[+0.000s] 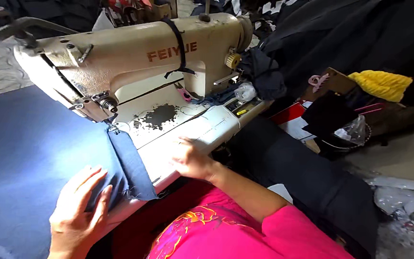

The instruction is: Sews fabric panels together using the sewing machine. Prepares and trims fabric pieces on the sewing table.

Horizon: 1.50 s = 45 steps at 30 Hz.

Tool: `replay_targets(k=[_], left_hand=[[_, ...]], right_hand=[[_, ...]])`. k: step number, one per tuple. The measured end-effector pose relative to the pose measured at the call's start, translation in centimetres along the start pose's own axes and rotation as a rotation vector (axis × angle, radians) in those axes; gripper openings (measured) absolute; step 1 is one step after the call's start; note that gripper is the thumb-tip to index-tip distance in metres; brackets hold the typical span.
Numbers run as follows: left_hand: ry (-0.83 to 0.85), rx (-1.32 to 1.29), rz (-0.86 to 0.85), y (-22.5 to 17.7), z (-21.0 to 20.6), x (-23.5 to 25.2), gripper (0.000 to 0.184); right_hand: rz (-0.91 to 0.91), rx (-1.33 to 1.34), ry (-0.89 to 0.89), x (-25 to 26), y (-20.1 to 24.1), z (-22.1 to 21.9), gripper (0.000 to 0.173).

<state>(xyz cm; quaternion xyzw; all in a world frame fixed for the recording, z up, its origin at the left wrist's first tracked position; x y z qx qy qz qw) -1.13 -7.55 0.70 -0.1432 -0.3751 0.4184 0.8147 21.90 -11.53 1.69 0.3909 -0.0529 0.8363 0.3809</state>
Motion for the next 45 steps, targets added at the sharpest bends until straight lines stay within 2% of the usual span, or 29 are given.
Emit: replay_targets(k=[2, 5, 8, 12, 16, 20, 23, 27, 32, 34, 38, 40, 42, 45], left_hand=[[-0.01, 0.007, 0.004, 0.1, 0.2, 0.0, 0.038], [-0.012, 0.011, 0.004, 0.2, 0.2, 0.0, 0.036], [-0.03, 0.011, -0.009, 0.2, 0.2, 0.0, 0.035], [-0.047, 0.036, 0.0, 0.1, 0.3, 0.0, 0.034], [-0.053, 0.074, -0.011, -0.3, 0.1, -0.1, 0.032], [-0.048, 0.089, -0.015, -0.5, -0.1, -0.2, 0.031], [-0.049, 0.09, -0.009, -0.6, -0.1, -0.3, 0.03], [-0.053, 0.076, -0.004, -0.4, 0.1, -0.2, 0.031], [-0.052, 0.065, 0.001, -0.2, 0.2, -0.1, 0.032], [-0.062, 0.052, 0.005, -0.2, 0.3, -0.1, 0.032], [-0.106, -0.001, 0.01, -0.7, 1.5, 0.1, 0.029], [-0.157, -0.025, 0.002, -1.8, 2.7, 0.4, 0.026], [-0.225, -0.03, -0.046, -3.6, 3.7, 0.7, 0.021], [-0.29, -0.012, -0.157, -6.5, 4.1, 1.2, 0.021]], right_hand=[[-0.085, -0.162, -0.054, -1.2, -2.6, 3.5, 0.017], [-0.331, -0.32, -0.148, -3.1, -8.9, 9.6, 0.016], [-0.556, -0.398, -0.111, -4.3, -15.1, 13.9, 0.022], [-0.629, -0.422, 0.075, -4.2, -20.6, 14.5, 0.028], [-0.665, -0.397, 0.245, -3.7, -22.8, 12.6, 0.03], [-0.75, -0.395, 0.248, -3.7, -22.6, 12.8, 0.027], [-0.741, -0.418, 0.064, -3.7, -21.6, 14.6, 0.025], [-0.63, -0.457, -0.154, -2.8, -19.5, 17.4, 0.025], [-0.626, -0.261, -0.224, -2.3, -19.9, 18.5, 0.021], [-0.598, -0.268, -0.294, -2.1, -19.6, 19.5, 0.023], [-0.514, -0.351, -0.57, -1.5, -16.8, 22.5, 0.026], [-0.515, -0.212, -0.695, -0.6, -15.1, 23.0, 0.021], [-0.563, 0.075, -0.754, 0.5, -13.5, 21.6, 0.013], [-0.642, 0.547, -0.63, 2.9, -9.3, 15.9, 0.008]])
Point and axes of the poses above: each hand's wrist, its own x-axis towards the middle knuckle, its own z-axis out of the back of the hand, y = z × x, the point moved 10 cm from there along x, towards the middle knuckle, and after that the axes turned 15 degrees about z, right-handed, at the moved point
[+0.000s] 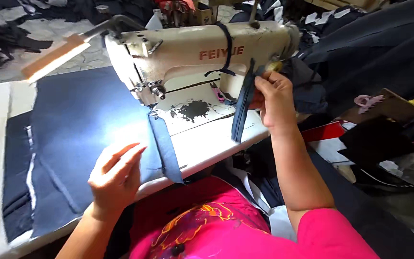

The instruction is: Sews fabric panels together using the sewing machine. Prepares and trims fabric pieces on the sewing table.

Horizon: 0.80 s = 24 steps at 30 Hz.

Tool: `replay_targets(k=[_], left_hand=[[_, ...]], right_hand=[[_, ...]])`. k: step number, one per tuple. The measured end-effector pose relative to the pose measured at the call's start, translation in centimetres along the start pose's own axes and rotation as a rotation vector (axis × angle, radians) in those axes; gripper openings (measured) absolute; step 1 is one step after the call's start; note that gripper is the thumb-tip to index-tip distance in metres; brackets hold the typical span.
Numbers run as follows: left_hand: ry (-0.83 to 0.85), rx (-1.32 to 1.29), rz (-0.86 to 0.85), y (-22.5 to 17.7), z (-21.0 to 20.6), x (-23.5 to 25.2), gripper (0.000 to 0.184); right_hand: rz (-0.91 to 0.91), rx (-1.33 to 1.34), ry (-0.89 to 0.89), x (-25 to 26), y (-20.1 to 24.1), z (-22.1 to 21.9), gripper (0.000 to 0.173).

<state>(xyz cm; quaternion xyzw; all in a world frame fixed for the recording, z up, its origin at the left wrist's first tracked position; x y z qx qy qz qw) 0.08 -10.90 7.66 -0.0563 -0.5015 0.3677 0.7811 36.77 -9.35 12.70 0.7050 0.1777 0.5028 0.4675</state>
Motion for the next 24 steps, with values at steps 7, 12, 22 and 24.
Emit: replay_targets(k=[7, 12, 22, 24], left_hand=[[0.076, -0.079, -0.356, -6.8, -2.4, -1.7, 0.026], [0.076, -0.176, -0.332, -7.3, 0.8, -1.0, 0.012], [0.555, -0.758, 1.107, 5.5, -7.6, 5.1, 0.005], [0.628, -0.54, 1.062, 7.2, -10.0, 5.5, 0.011]], right_hand=[[-0.493, 0.43, 0.565, -12.6, -2.2, -15.6, 0.015], [-0.203, 0.255, 0.554, -14.0, -3.0, -16.8, 0.015], [0.809, -0.448, 0.625, -22.2, -4.4, -14.8, 0.031], [0.821, -0.488, 0.601, -22.4, -4.8, -14.1, 0.023]])
Point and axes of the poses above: each hand's wrist, its own x-axis towards the middle knuckle, its own z-axis out of the back of the hand, y = z × x, the point moved 10 cm from there along x, towards the middle knuckle, and after that the axes turned 15 degrees about z, right-handed, at the moved point
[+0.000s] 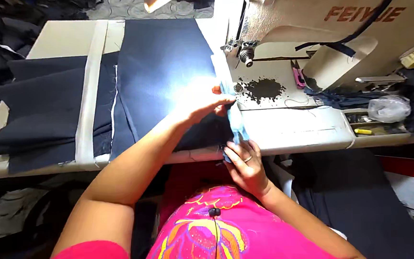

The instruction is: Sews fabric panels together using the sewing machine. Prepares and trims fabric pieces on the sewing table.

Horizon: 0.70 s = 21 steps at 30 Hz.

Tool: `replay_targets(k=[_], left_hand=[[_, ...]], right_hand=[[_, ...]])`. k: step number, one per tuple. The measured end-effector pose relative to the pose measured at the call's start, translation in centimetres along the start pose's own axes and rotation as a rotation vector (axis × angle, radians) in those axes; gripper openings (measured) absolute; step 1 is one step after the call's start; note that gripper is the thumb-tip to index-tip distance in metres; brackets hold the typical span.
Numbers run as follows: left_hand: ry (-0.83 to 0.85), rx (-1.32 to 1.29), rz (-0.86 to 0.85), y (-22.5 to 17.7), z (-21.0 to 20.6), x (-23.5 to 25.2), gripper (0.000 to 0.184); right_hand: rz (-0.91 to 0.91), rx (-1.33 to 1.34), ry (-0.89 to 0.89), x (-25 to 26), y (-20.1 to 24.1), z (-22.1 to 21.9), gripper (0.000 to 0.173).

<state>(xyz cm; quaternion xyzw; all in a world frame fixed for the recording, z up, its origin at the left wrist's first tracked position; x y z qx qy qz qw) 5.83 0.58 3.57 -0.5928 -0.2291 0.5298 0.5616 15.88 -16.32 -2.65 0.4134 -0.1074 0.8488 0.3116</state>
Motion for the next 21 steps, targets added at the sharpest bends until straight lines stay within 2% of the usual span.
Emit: replay_targets(k=[1, 2, 3, 5, 6, 8, 10, 11, 16, 21], left_hand=[[-0.058, 0.103, -0.015, 0.2, 0.4, 1.2, 0.013], [-0.037, 0.103, -0.017, 0.6, 0.4, 2.0, 0.01], [0.059, 0.012, -0.015, 0.9, 0.0, 2.4, 0.003], [0.271, -0.138, -0.032, 1.0, -1.1, 2.1, 0.018], [0.304, -0.118, -0.046, 1.1, -1.3, 2.0, 0.014], [0.18, 0.134, -0.064, 1.4, -0.8, 2.2, 0.004], [0.022, 0.422, -0.101, 1.5, -0.1, 2.6, 0.014], [-0.005, 0.479, -0.124, 1.5, -0.1, 2.7, 0.015], [0.02, 0.407, -0.182, 1.4, -0.4, 2.7, 0.011], [0.016, 0.386, -0.172, 1.4, -0.4, 2.8, 0.009]], right_hand=[[-0.009, -0.009, -0.007, -0.3, -0.3, 0.3, 0.023], [-0.019, -0.008, -0.019, -0.7, -0.6, 0.6, 0.022], [-0.025, -0.003, -0.035, -0.9, -1.0, 0.9, 0.022], [-0.027, 0.011, -0.064, -1.2, -1.3, 1.2, 0.02], [-0.024, 0.018, -0.086, -1.3, -1.3, 1.3, 0.019], [-0.036, 0.014, -0.139, -1.2, -1.4, 1.4, 0.013], [-0.075, -0.026, -0.167, -0.9, -1.5, 1.5, 0.019], [-0.096, -0.048, -0.169, -0.7, -1.5, 1.5, 0.024], [-0.121, -0.143, -0.04, 0.8, -1.3, 0.7, 0.048], [-0.135, -0.083, 0.019, 1.2, -1.5, 0.4, 0.038]])
Point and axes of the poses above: each hand's wrist, its own x-axis towards the middle knuckle, its own z-axis out of the back of the hand, y = z × x, the point moved 10 cm from there along x, towards the middle knuckle, and after that the axes turned 15 degrees about z, right-handed, at the moved point
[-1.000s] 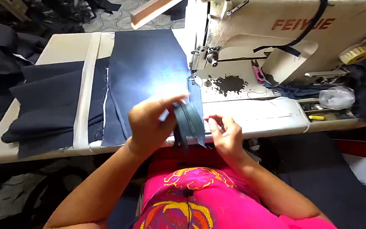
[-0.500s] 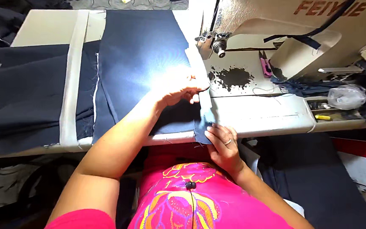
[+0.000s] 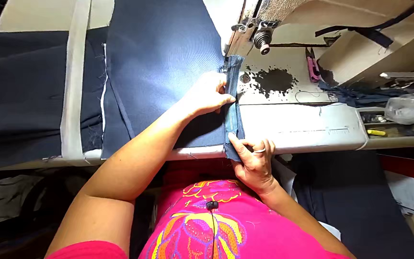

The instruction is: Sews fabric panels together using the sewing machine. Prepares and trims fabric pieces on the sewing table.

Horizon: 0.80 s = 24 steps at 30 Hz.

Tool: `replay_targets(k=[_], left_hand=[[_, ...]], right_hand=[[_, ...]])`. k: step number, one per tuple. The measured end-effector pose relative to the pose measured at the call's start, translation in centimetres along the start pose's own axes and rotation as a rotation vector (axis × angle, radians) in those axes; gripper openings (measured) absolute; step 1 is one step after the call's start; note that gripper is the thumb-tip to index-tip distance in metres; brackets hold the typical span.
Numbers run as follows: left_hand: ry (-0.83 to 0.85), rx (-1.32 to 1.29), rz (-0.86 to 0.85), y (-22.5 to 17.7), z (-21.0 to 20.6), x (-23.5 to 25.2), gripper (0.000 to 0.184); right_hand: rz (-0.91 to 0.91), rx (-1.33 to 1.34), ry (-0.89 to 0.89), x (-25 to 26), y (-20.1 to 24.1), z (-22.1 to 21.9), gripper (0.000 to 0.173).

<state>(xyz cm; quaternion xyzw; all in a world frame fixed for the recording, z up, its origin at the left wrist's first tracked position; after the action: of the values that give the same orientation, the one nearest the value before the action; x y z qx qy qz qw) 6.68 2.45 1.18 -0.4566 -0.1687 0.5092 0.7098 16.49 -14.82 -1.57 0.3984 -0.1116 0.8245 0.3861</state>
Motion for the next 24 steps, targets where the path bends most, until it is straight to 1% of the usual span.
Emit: replay_targets(k=[9, 14, 15, 17, 19, 21, 23, 24], left_hand=[[0.042, 0.059, -0.018, -0.2, -0.1, 0.0, 0.01], [0.076, -0.031, 0.047, 0.2, 0.1, 0.0, 0.01], [0.076, -0.054, 0.057, 0.4, 0.3, 0.1, 0.013], [0.058, -0.049, 0.081, 0.5, 1.0, 0.5, 0.028], [0.038, 0.021, 0.102, 0.4, 1.8, 1.2, 0.037], [0.016, 0.098, 0.074, 0.4, 2.6, 2.3, 0.037], [-0.006, 0.169, 0.046, 0.5, 3.3, 3.3, 0.03], [-0.012, 0.187, 0.064, 0.8, 3.6, 3.8, 0.028]], right_hand=[[0.003, 0.024, -0.017, -0.3, -0.1, 0.0, 0.029], [0.006, 0.117, 0.051, 0.8, -0.2, 0.0, 0.029], [0.022, 0.15, 0.062, 1.2, -0.3, 0.0, 0.029], [0.077, 0.248, 0.087, 2.2, -0.4, -0.1, 0.027], [0.134, 0.355, 0.126, 3.1, -0.4, -0.3, 0.027], [0.185, 0.414, 0.175, 3.6, -0.4, -0.5, 0.027], [0.226, 0.434, 0.214, 3.9, -0.3, -0.7, 0.028], [0.241, 0.436, 0.226, 3.9, -0.3, -0.9, 0.029]])
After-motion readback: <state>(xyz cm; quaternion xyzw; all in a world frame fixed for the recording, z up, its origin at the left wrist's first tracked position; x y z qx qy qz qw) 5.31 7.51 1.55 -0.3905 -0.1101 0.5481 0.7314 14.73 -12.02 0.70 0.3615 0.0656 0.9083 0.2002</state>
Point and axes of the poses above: each hand's wrist, its own x-axis towards the middle knuckle, its own z-axis out of the back of the hand, y = z × x, the point moved 10 cm from there along x, towards the middle knuckle, and after that the axes turned 15 degrees about z, right-handed, at the moved point
